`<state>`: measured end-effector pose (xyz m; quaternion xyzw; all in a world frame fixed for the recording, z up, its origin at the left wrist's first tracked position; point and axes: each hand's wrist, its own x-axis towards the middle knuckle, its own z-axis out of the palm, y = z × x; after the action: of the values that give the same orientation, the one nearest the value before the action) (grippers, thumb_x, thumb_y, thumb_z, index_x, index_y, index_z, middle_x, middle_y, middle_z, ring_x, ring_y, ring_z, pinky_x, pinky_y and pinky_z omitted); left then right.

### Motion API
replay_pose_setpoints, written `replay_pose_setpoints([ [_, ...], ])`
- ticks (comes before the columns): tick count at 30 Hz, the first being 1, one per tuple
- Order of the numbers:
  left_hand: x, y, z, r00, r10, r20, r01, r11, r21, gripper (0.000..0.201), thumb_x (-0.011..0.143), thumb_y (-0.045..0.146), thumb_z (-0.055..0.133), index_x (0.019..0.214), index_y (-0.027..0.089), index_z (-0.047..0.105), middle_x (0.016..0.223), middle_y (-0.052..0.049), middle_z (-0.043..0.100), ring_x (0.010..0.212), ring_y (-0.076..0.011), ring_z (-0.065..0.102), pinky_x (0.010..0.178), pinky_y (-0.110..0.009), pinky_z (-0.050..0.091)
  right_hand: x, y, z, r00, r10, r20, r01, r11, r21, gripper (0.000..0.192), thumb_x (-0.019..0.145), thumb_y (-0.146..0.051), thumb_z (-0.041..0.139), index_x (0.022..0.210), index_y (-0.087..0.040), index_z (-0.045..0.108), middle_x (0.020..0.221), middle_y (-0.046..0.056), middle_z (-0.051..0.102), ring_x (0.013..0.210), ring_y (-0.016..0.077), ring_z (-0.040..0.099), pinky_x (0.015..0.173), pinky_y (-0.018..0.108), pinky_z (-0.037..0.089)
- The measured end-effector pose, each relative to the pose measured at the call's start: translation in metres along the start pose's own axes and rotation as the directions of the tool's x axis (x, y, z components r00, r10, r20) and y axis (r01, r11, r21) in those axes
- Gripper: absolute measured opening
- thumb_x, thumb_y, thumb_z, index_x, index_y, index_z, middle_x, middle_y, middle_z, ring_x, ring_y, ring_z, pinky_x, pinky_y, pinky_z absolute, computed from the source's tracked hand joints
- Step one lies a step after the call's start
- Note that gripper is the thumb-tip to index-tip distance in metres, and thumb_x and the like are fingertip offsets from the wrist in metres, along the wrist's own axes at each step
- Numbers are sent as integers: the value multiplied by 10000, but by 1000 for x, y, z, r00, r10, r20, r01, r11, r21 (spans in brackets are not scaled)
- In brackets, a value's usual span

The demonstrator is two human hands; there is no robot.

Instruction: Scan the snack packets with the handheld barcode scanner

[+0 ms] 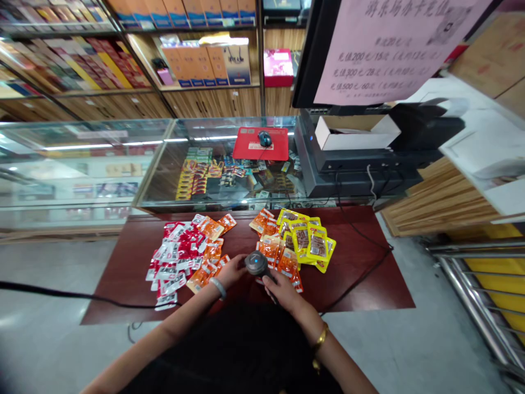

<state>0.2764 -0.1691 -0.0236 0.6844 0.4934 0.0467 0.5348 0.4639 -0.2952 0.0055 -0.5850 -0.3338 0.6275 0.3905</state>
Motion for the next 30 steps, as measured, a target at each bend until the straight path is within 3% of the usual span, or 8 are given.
replay_pose_setpoints([
  [2, -16, -9, -20, 995, -71, -67, 85, 969, 233, 356, 805, 194, 622, 1161, 170, 623, 1174, -105, 686, 1115, -227, 620, 998, -351, 459, 2, -2, 2, 1000, -3, 23, 4, 999, -48, 599, 822, -726, 548, 1044, -180, 656, 622, -15, 561, 519, 141, 479, 499, 257, 410],
  [6, -40, -26, -49, 947, -150, -283, 300, 725, 620, 573, 752, 283, 707, 1290, 173, 543, 1326, -163, 555, 1248, -321, 488, 1030, -432, 393, 8, -7, 6, 996, -42, 75, 51, 991, -127, 553, 846, -676, 558, 1060, -180, 678, 757, 38, 662, 624, 182, 556, 585, 295, 469],
  [9, -46, -31, -54, 942, -185, -280, 332, 628, 703, 631, 707, 310, 742, 1290, 198, 528, 1345, -146, 513, 1232, -325, 464, 1002, -424, 390, 11, -9, 10, 994, -30, 108, 45, 990, -133, 520, 856, -644, 567, 1097, -197, 680, 813, 47, 692, 661, 193, 583, 609, 299, 484],
  [15, -36, -31, -53, 976, -132, -175, 218, 655, 724, 424, 751, 293, 689, 1140, 157, 587, 1231, -165, 588, 1229, -318, 481, 1016, -412, 367, 11, -9, 14, 991, -27, 128, 47, 986, -157, 540, 859, -633, 572, 1141, -181, 667, 815, 47, 685, 659, 191, 579, 617, 307, 491],
  [18, -22, -32, -56, 968, -192, -160, 250, 735, 630, 398, 745, 291, 705, 1097, 145, 589, 1054, -157, 669, 1092, -293, 595, 926, -370, 426, 9, -12, 12, 992, -24, 123, 43, 987, -157, 548, 856, -658, 561, 1104, -182, 674, 724, 25, 651, 626, 184, 565, 619, 308, 486],
  [22, 1, -31, -60, 925, -308, -222, 361, 894, 264, 261, 796, 287, 654, 1024, 178, 588, 825, -45, 691, 778, -186, 658, 721, -277, 469, 5, -17, 8, 995, -43, 89, 59, 983, -177, 552, 861, -672, 541, 1105, -194, 673, 689, 17, 638, 641, 198, 582, 613, 307, 485],
  [26, 20, -29, -57, 922, -293, -255, 276, 956, -101, 244, 778, 258, 661, 1002, 178, 607, 702, 17, 663, 686, -134, 646, 659, -226, 478, 2, -18, 5, 993, -64, 104, 87, 970, -229, 574, 868, -685, 517, 1060, -167, 674, 653, 8, 614, 590, 173, 543, 564, 277, 452],
  [30, 33, -26, -46, 946, -230, -227, 160, 944, -290, 302, 736, 284, 695, 1002, 156, 628, 719, -3, 690, 672, -145, 661, 640, -237, 503, 0, -15, 5, 985, -43, 170, 79, 974, -211, 582, 867, -709, 496, 1001, -165, 654, 594, -25, 550, 509, 130, 465, 506, 237, 370],
])
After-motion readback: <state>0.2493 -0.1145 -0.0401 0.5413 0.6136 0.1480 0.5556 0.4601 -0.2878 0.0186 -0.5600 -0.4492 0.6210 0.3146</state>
